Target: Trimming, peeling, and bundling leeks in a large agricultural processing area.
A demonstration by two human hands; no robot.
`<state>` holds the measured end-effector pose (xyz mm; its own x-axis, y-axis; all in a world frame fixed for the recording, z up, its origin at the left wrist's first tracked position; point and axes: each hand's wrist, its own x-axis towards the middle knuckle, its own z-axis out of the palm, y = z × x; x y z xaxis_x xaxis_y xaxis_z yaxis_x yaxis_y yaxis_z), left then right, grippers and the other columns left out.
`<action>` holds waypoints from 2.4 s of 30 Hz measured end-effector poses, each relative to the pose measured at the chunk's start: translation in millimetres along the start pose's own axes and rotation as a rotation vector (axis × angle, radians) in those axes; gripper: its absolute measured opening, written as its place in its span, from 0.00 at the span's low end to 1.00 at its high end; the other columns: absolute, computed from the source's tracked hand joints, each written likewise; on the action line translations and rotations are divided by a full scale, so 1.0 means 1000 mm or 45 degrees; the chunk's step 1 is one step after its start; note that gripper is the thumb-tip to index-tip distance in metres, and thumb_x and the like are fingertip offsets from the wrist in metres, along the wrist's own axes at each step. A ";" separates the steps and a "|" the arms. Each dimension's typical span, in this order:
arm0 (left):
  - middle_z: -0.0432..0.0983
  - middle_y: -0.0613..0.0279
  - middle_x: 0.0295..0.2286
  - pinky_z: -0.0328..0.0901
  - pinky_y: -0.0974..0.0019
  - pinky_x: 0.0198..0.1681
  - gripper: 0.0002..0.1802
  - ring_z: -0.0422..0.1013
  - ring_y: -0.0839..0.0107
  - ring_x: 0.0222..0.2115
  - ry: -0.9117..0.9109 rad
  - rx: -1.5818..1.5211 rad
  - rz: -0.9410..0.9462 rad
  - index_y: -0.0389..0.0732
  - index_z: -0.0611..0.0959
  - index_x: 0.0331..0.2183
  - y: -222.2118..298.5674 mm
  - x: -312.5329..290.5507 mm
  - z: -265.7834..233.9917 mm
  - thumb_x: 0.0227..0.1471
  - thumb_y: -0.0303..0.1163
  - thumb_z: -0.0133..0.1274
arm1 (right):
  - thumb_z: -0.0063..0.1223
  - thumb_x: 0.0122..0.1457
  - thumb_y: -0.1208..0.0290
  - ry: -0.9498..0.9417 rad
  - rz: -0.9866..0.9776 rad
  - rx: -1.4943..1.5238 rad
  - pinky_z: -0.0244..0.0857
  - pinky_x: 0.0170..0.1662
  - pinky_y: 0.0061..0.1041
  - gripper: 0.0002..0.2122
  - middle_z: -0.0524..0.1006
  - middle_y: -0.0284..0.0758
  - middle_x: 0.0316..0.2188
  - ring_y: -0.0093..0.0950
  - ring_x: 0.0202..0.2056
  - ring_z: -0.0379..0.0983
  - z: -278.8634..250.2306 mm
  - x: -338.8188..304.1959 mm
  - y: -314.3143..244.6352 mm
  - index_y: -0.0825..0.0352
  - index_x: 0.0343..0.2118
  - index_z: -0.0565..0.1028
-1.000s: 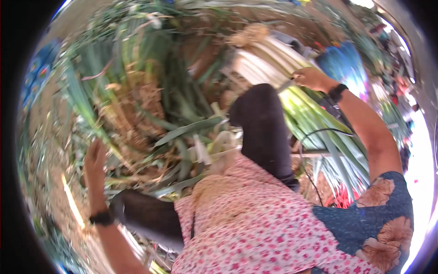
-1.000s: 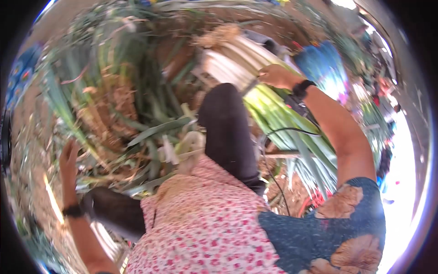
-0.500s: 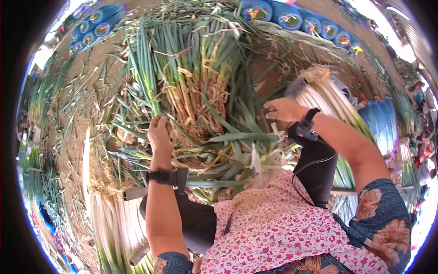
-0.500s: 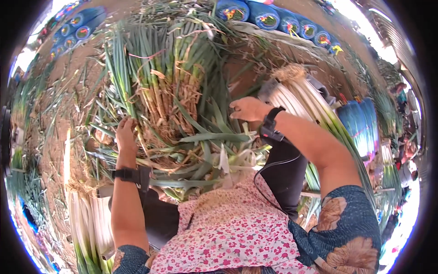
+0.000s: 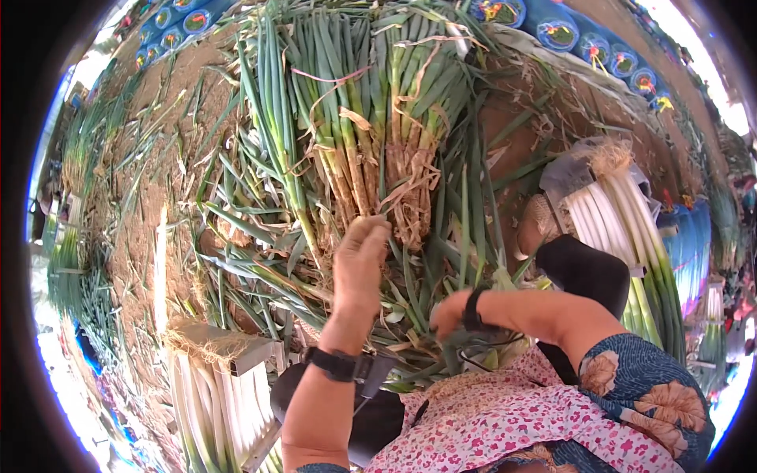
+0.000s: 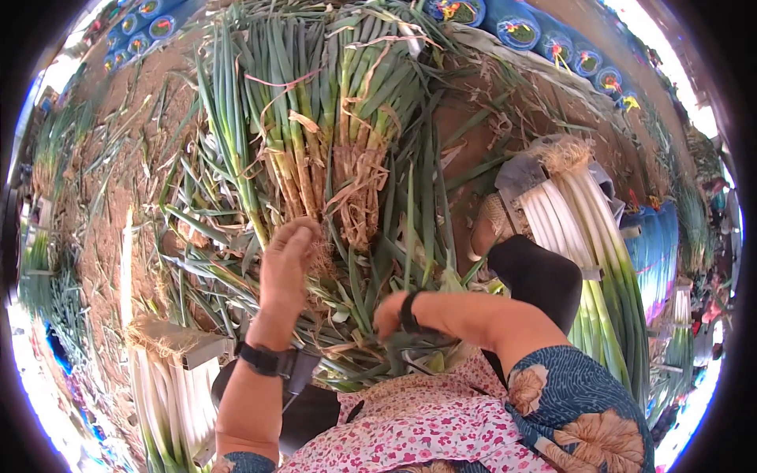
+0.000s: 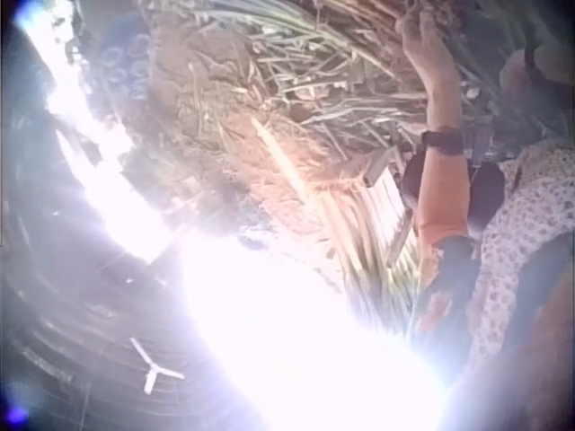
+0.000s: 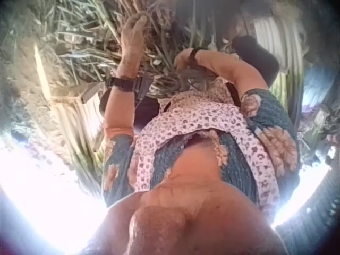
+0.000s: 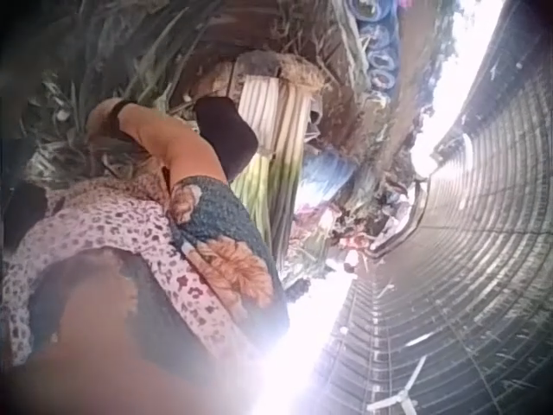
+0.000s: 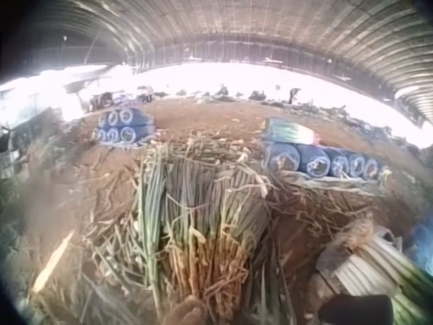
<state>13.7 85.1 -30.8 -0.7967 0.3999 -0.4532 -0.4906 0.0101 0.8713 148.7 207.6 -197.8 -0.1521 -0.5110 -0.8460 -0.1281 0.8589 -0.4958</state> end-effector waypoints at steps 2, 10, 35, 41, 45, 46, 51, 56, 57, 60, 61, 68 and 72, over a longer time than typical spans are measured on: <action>0.73 0.72 0.32 0.59 0.77 0.36 0.08 0.66 0.83 0.33 -0.030 -0.024 0.079 0.43 0.78 0.37 -0.006 -0.006 -0.006 0.54 0.30 0.47 | 0.48 0.50 0.55 0.287 0.160 0.166 0.67 0.37 0.35 0.17 0.78 0.37 0.28 0.35 0.30 0.74 -0.073 -0.008 -0.001 0.66 0.30 0.78; 0.72 0.69 0.35 0.59 0.76 0.40 0.12 0.65 0.82 0.35 -0.061 -0.117 0.146 0.37 0.76 0.40 0.006 -0.015 -0.024 0.55 0.31 0.47 | 0.57 0.47 0.62 1.602 0.563 1.271 0.63 0.47 0.38 0.27 0.70 0.58 0.41 0.47 0.44 0.68 -0.202 0.061 0.023 0.79 0.44 0.65; 0.73 0.69 0.34 0.60 0.70 0.41 0.12 0.68 0.77 0.37 -0.059 -0.425 0.012 0.44 0.75 0.40 0.004 -0.016 -0.026 0.54 0.35 0.48 | 0.49 0.56 0.57 1.135 -0.019 1.712 0.54 0.19 0.17 0.14 0.65 0.25 0.16 0.14 0.16 0.60 -0.002 -0.148 -0.069 0.64 0.25 0.67; 0.71 0.64 0.37 0.63 0.60 0.43 0.17 0.68 0.69 0.38 -0.226 -0.516 -0.494 0.43 0.73 0.43 -0.045 -0.028 0.015 0.55 0.42 0.46 | 0.54 0.53 0.66 0.970 0.033 1.751 0.58 0.25 0.16 0.11 0.68 0.25 0.21 0.16 0.22 0.63 0.093 -0.255 -0.107 0.68 0.34 0.71; 0.68 0.61 0.43 0.60 0.53 0.52 0.30 0.66 0.64 0.44 -0.816 -1.040 -0.480 0.39 0.66 0.51 -0.036 -0.046 0.038 0.52 0.48 0.49 | 0.56 0.51 0.72 0.839 -0.233 2.070 0.58 0.26 0.16 0.12 0.68 0.27 0.24 0.16 0.23 0.63 0.134 -0.294 -0.132 0.71 0.37 0.72; 0.68 0.61 0.43 0.60 0.54 0.51 0.30 0.66 0.64 0.45 -0.853 -1.018 -0.365 0.39 0.65 0.51 -0.033 -0.050 0.040 0.52 0.47 0.50 | 0.56 0.51 0.72 0.812 -0.287 2.062 0.59 0.27 0.17 0.14 0.68 0.28 0.24 0.17 0.24 0.64 0.141 -0.298 -0.133 0.72 0.39 0.71; 0.70 0.61 0.38 0.65 0.61 0.43 0.28 0.69 0.66 0.37 -0.718 -0.954 -0.022 0.40 0.69 0.46 -0.002 -0.069 0.030 0.45 0.42 0.59 | 0.52 0.52 0.73 0.815 -0.250 1.526 0.61 0.27 0.19 0.14 0.69 0.28 0.23 0.17 0.24 0.65 0.139 -0.273 -0.122 0.72 0.42 0.71; 0.70 0.62 0.36 0.66 0.62 0.43 0.26 0.67 0.66 0.38 -0.467 -0.879 0.272 0.40 0.71 0.44 0.028 -0.056 -0.006 0.42 0.34 0.62 | 0.53 0.54 0.64 1.150 -0.081 1.185 0.62 0.40 0.21 0.26 0.71 0.31 0.35 0.21 0.36 0.67 0.054 -0.217 -0.100 0.72 0.53 0.63; 0.70 0.62 0.36 0.66 0.62 0.43 0.26 0.68 0.67 0.38 -0.371 -0.846 0.401 0.40 0.71 0.44 0.031 -0.052 -0.013 0.43 0.33 0.62 | 0.54 0.54 0.64 1.393 -0.163 1.123 0.63 0.42 0.22 0.26 0.71 0.33 0.38 0.22 0.38 0.67 0.026 -0.212 -0.111 0.73 0.53 0.62; 0.71 0.62 0.37 0.66 0.63 0.43 0.24 0.68 0.69 0.38 -0.354 -0.788 0.397 0.39 0.72 0.44 0.034 -0.045 -0.031 0.43 0.31 0.61 | 0.59 0.50 0.66 1.724 -0.674 0.987 0.62 0.45 0.23 0.27 0.70 0.37 0.42 0.23 0.40 0.66 -0.052 -0.182 -0.119 0.74 0.50 0.63; 0.72 0.62 0.37 0.65 0.63 0.43 0.24 0.68 0.69 0.38 -0.360 -0.762 0.395 0.39 0.72 0.44 0.033 -0.042 -0.035 0.43 0.31 0.61 | 0.60 0.49 0.66 1.728 -0.737 1.012 0.61 0.45 0.24 0.27 0.71 0.37 0.41 0.23 0.40 0.66 -0.072 -0.175 -0.122 0.74 0.49 0.64; 0.72 0.62 0.38 0.65 0.65 0.42 0.25 0.69 0.68 0.38 -0.375 -0.722 0.349 0.37 0.71 0.45 0.032 -0.036 -0.043 0.44 0.30 0.60 | 0.62 0.47 0.70 1.699 -0.684 0.825 0.62 0.43 0.23 0.22 0.72 0.31 0.35 0.21 0.38 0.66 -0.119 -0.162 -0.121 0.72 0.44 0.67; 0.72 0.61 0.37 0.66 0.66 0.40 0.24 0.70 0.68 0.37 -0.442 -0.685 0.316 0.36 0.71 0.44 0.029 -0.037 -0.041 0.45 0.31 0.60 | 0.63 0.47 0.70 1.674 -0.577 0.813 0.61 0.45 0.22 0.22 0.72 0.33 0.36 0.21 0.40 0.66 -0.121 -0.165 -0.124 0.72 0.43 0.67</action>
<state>14.9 33.3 3.7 -0.7930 0.6029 -0.0874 -0.4866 -0.5405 0.6863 71.2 181.3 26.5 -0.9953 -0.0968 -0.0080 -0.0237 0.3220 -0.9464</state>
